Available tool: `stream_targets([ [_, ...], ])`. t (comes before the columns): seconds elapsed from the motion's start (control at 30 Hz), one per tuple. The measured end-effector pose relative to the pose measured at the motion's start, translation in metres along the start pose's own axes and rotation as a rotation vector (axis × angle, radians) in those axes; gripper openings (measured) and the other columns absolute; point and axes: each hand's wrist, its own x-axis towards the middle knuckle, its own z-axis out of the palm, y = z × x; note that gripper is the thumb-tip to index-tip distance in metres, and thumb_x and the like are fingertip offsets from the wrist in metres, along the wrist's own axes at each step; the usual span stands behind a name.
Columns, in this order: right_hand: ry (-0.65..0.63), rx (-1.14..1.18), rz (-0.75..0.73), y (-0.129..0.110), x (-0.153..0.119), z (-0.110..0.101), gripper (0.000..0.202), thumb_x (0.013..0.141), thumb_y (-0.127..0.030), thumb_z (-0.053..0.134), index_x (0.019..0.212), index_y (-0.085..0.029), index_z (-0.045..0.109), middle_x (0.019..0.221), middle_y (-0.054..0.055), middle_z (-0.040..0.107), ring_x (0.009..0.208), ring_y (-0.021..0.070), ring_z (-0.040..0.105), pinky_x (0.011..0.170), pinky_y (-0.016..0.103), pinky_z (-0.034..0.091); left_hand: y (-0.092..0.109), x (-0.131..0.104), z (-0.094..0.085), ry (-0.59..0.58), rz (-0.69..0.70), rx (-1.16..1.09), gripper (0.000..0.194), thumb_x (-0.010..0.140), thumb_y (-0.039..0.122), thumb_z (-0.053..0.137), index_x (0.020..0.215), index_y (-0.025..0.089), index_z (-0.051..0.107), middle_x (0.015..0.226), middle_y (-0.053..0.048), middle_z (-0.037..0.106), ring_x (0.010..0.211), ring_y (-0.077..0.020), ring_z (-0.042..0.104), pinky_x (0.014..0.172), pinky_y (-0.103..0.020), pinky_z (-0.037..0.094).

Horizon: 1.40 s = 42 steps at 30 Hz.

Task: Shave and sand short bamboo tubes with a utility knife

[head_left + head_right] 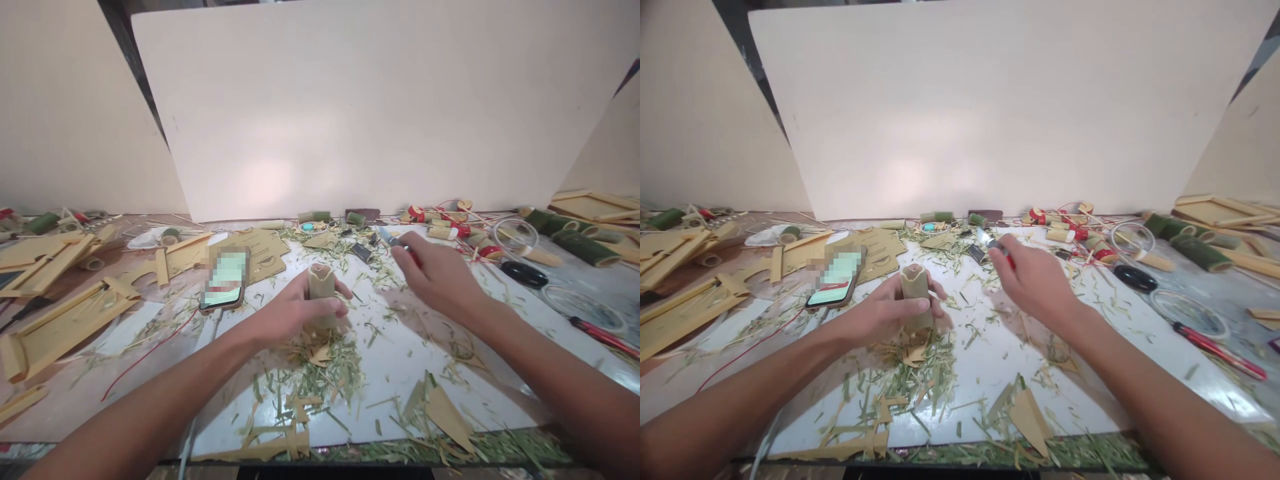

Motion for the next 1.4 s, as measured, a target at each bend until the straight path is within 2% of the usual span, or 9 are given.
stream_targets([
  [0.1, -0.140, 0.199, -0.104, -0.025, -0.016, 0.001, 0.029, 0.097, -0.045, 0.030, 0.088, -0.023, 0.046, 0.058, -0.003, 0.048, 0.054, 0.0175, 0.047, 0.053, 0.028, 0.030, -0.007, 0.003, -0.003, 0.045, 0.028, -0.049, 0.028, 0.083, 0.035, 0.069, 0.097, 0.020, 0.050, 0.084, -0.002, 0.060, 0.080, -0.0182, 0.064, 0.079, -0.038, 0.051],
  [0.23, -0.370, 0.440, -0.151, -0.053, -0.035, -0.004, 0.026, 0.099, -0.044, 0.030, 0.092, -0.022, 0.043, 0.070, -0.001, 0.050, 0.061, 0.0159, 0.048, 0.056, 0.028, 0.037, -0.008, 0.004, -0.002, 0.053, 0.077, -0.025, 0.040, 0.083, 0.040, 0.068, 0.107, 0.024, 0.041, 0.087, 0.000, 0.056, 0.074, -0.0143, 0.060, 0.069, -0.031, 0.049],
  [0.33, -0.513, 0.554, -0.186, -0.059, -0.041, -0.005, 0.025, 0.098, -0.045, 0.037, 0.095, -0.022, 0.044, 0.076, 0.000, 0.054, 0.065, 0.0153, 0.050, 0.059, 0.028, 0.039, -0.006, 0.004, 0.001, 0.064, 0.125, 0.106, 0.045, 0.081, 0.043, 0.070, 0.109, 0.023, 0.040, 0.085, 0.001, 0.053, 0.072, -0.0126, 0.055, 0.064, -0.027, 0.045],
  [0.43, -0.591, 0.618, -0.175, -0.060, -0.044, -0.002, 0.027, 0.098, -0.046, 0.039, 0.108, -0.022, 0.046, 0.070, -0.003, 0.053, 0.061, 0.0142, 0.050, 0.056, 0.026, 0.037, -0.004, 0.003, 0.003, 0.087, 0.119, 0.216, 0.048, 0.080, 0.047, 0.070, 0.109, 0.023, 0.041, 0.080, 0.002, 0.052, 0.070, -0.0118, 0.051, 0.063, -0.026, 0.042],
  [0.5, -0.620, 0.645, -0.144, -0.060, -0.045, 0.001, 0.028, 0.098, -0.048, 0.039, 0.110, -0.023, 0.045, 0.062, -0.005, 0.049, 0.056, 0.0129, 0.048, 0.054, 0.025, 0.034, -0.003, 0.003, 0.004, 0.096, 0.140, 0.256, 0.047, 0.079, 0.049, 0.070, 0.105, 0.022, 0.043, 0.077, 0.003, 0.050, 0.069, -0.0117, 0.048, 0.062, -0.026, 0.040],
  [0.7, -0.644, 0.707, -0.185, -0.059, -0.046, 0.007, 0.036, 0.099, -0.049, 0.038, 0.076, -0.022, 0.038, 0.062, -0.006, 0.041, 0.052, 0.0090, 0.038, 0.051, 0.024, 0.032, -0.003, 0.003, 0.006, 0.092, 0.175, 0.292, 0.041, 0.077, 0.048, 0.071, 0.092, 0.019, 0.048, 0.079, 0.002, 0.049, 0.071, -0.0122, 0.045, 0.064, -0.026, 0.038],
  [0.97, -0.664, 0.722, -0.207, -0.057, -0.047, 0.006, 0.034, 0.099, -0.048, 0.038, 0.077, -0.022, 0.040, 0.063, -0.005, 0.040, 0.053, 0.0099, 0.038, 0.048, 0.023, 0.032, -0.004, 0.001, 0.005, 0.072, 0.164, 0.291, 0.036, 0.077, 0.041, 0.072, 0.093, 0.020, 0.048, 0.081, 0.002, 0.051, 0.072, -0.0124, 0.047, 0.065, -0.025, 0.039],
  [1.23, -0.742, 0.823, -0.124, -0.061, -0.046, 0.000, 0.036, 0.100, -0.052, 0.031, 0.080, -0.023, 0.038, 0.053, -0.008, 0.042, 0.043, 0.0093, 0.037, 0.046, 0.025, 0.032, -0.007, 0.002, 0.012, 0.207, 0.183, 0.316, 0.033, 0.078, 0.041, 0.070, 0.090, 0.020, 0.049, 0.074, 0.004, 0.050, 0.067, -0.0112, 0.044, 0.063, -0.025, 0.038],
  [1.4, -0.718, 0.800, -0.052, -0.063, -0.046, 0.001, 0.036, 0.099, -0.052, 0.033, 0.078, -0.023, 0.036, 0.051, -0.008, 0.044, 0.041, 0.0090, 0.039, 0.043, 0.024, 0.031, -0.008, 0.003, 0.016, 0.251, 0.155, 0.359, 0.033, 0.082, 0.045, 0.066, 0.086, 0.020, 0.046, 0.065, 0.006, 0.050, 0.060, -0.0112, 0.045, 0.059, -0.025, 0.037],
])
